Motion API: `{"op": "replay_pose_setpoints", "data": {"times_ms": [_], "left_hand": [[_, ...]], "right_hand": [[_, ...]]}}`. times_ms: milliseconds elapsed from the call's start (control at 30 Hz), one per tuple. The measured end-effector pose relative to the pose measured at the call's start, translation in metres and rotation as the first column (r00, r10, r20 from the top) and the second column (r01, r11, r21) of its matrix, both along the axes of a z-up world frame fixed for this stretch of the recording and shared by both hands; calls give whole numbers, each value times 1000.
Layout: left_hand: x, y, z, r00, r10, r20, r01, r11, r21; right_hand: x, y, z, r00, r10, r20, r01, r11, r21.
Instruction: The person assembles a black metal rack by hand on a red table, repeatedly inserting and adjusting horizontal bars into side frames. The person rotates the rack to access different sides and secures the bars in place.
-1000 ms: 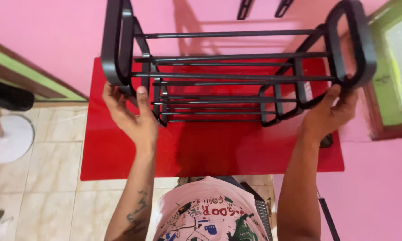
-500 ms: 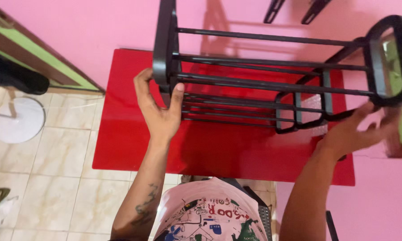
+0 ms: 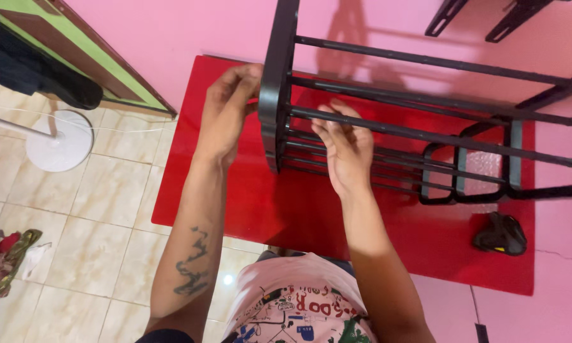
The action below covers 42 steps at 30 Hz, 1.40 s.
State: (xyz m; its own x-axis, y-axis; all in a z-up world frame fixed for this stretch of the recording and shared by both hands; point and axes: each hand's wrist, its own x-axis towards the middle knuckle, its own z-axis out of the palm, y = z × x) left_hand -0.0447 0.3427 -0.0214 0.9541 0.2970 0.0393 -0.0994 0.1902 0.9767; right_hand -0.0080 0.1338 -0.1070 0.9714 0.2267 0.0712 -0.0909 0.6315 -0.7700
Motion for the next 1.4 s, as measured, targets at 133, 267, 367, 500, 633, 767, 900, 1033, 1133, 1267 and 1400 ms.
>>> {"op": "replay_pose_setpoints", "data": {"times_ms": [133,267,367,500,633,767,900,1033,1133,1267,1400], "left_hand": [[12,-1,2,998,-68,-10,68,998,-7],[17,-6,3,999,-39,-33,38,999,-18],[18,-9,4,1000,-4,-19,5,998,60],[19,-11,10,1000,-2,-18,3,998,55],[22,-13,14,999,19,-44,-14,993,114],[25,-15,16,993,67,-97,-55,992,116],[29,-20,11,996,71,-55,-71,997,14],[33,-23,7,996,74,-39,-77,995,-58],[34,-24,5,996,81,-40,-84,994,-67],[32,-17,7,997,75,-10,-75,978,-193],[28,-16,8,999,32,-19,-35,987,-154]], "right_hand": [[16,26,16,994,110,-8,-110,994,19],[21,41,19,991,132,24,-132,991,14],[23,48,15,989,93,115,-92,996,-14],[23,54,14,988,42,148,-38,999,-31],[24,60,20,991,-8,132,13,999,-34],[24,64,25,994,-25,109,23,1000,15],[25,68,21,990,-101,100,102,995,-6],[27,76,18,978,-180,107,184,983,-23],[26,78,18,971,-212,115,213,977,0],[28,74,24,969,-227,100,216,970,110],[34,66,31,970,-187,156,185,982,26]]}}
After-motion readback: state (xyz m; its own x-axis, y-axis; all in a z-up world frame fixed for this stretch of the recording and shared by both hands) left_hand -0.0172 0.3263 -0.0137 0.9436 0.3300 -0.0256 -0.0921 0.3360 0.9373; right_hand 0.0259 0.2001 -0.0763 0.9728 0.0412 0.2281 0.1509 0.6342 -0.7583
